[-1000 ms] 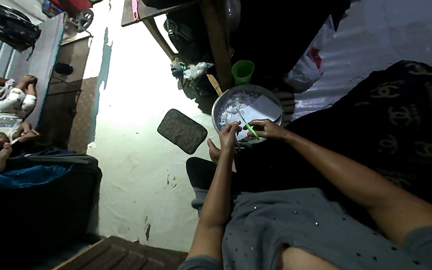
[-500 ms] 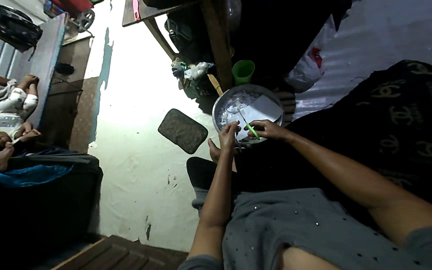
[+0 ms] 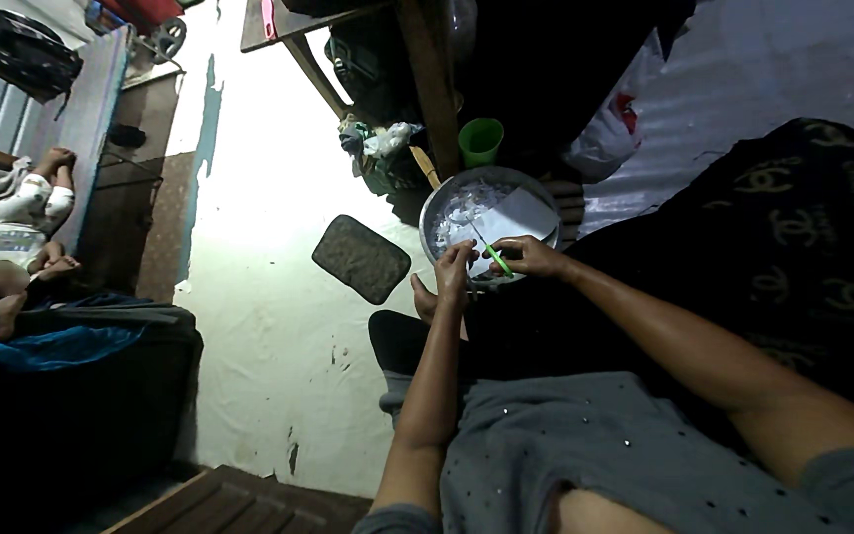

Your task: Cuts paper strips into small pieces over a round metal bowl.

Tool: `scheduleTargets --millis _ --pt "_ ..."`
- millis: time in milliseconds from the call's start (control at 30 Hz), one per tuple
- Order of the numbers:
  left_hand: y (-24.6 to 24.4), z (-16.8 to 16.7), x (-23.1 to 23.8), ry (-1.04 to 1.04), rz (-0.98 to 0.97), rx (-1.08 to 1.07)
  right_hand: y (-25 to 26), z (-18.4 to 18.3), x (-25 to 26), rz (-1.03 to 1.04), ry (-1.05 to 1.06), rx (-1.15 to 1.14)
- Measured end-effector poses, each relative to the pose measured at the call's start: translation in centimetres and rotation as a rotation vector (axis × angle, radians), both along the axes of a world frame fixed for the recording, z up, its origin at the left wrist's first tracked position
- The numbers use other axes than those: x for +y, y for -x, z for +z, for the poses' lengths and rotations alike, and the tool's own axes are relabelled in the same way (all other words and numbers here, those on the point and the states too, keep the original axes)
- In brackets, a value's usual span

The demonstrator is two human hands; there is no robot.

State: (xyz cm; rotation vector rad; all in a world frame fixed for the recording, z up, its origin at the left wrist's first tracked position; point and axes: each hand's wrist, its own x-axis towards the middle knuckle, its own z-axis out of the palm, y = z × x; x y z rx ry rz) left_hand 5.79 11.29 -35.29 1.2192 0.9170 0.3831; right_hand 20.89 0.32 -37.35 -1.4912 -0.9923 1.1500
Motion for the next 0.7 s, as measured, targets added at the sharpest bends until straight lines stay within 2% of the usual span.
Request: scheduleTargets --millis 233,400,700 --pt "-0.4 0.4 0.2 -0.006 0.024 0.017 0.0 0.5 0.0 -0.026 0.042 0.006" --pt "0.2 -0.2 0.2 -0.037 -0.02 0.003 0.1 1.4 -0.1 0.046 0.094 0.018" --pt "0.1 -0.1 0.0 -0.003 -0.01 0.0 0.0 0.2 -0.1 0.013 0.028 -0.031"
